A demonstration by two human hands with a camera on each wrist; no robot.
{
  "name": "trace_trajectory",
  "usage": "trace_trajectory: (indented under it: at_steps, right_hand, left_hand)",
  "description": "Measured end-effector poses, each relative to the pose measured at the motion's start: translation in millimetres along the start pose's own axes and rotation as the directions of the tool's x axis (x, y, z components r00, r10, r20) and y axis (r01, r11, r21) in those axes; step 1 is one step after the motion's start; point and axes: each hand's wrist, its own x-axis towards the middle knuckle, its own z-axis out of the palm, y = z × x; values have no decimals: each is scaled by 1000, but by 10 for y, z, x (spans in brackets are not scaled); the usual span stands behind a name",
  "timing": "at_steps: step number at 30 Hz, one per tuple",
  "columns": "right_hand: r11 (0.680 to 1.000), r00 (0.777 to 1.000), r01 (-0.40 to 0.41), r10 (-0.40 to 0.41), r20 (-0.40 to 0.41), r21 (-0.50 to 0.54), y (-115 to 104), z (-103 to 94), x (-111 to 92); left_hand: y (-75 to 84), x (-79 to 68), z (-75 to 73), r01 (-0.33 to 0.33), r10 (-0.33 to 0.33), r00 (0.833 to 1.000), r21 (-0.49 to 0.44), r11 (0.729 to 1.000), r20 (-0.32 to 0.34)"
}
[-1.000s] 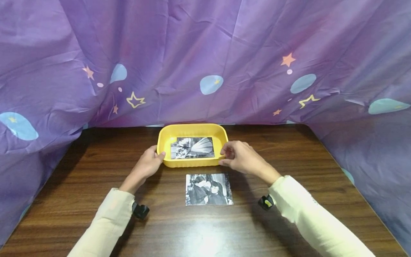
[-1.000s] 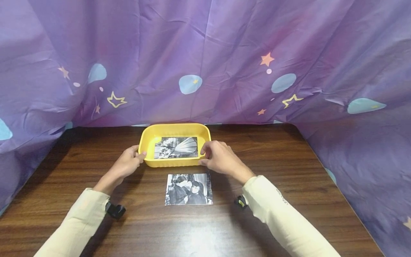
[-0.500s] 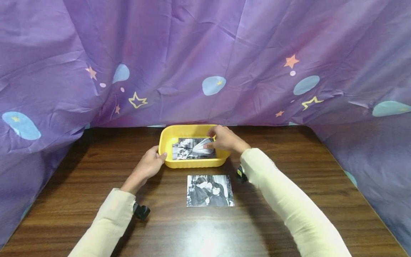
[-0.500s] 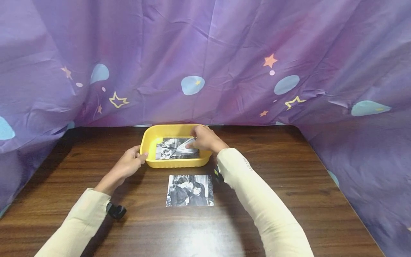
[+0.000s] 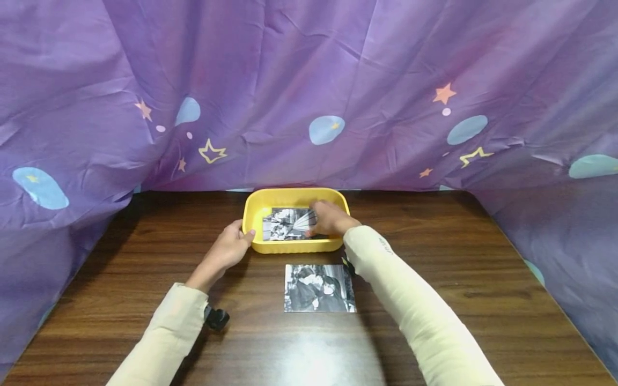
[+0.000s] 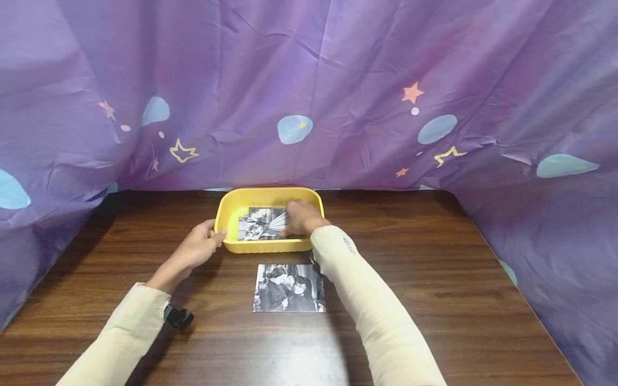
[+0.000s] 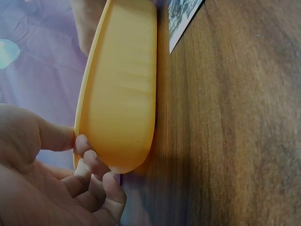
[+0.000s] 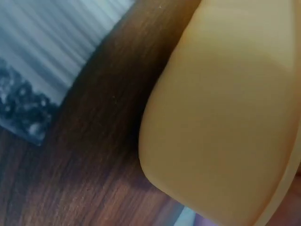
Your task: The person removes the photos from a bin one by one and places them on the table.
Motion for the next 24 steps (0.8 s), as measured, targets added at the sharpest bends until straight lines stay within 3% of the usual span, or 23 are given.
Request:
trace_trajectory:
  at_steps: [10,17,24]
  right_hand:
    - [998,1000,23,-22,-19,51,-8,-11,18]
    - [999,999,37,-37,0,-37,-11,26,44]
    - [1000,997,13,-14,-77,-18,-27,68,59]
  left_hand:
    - [17,-9,6,-1,1,1000,6,1000,-10]
    - [30,-20,13,3,-3,1000,7,1000,-3]
    - [9,-5,14,0,0,1000,6,1000,-9]
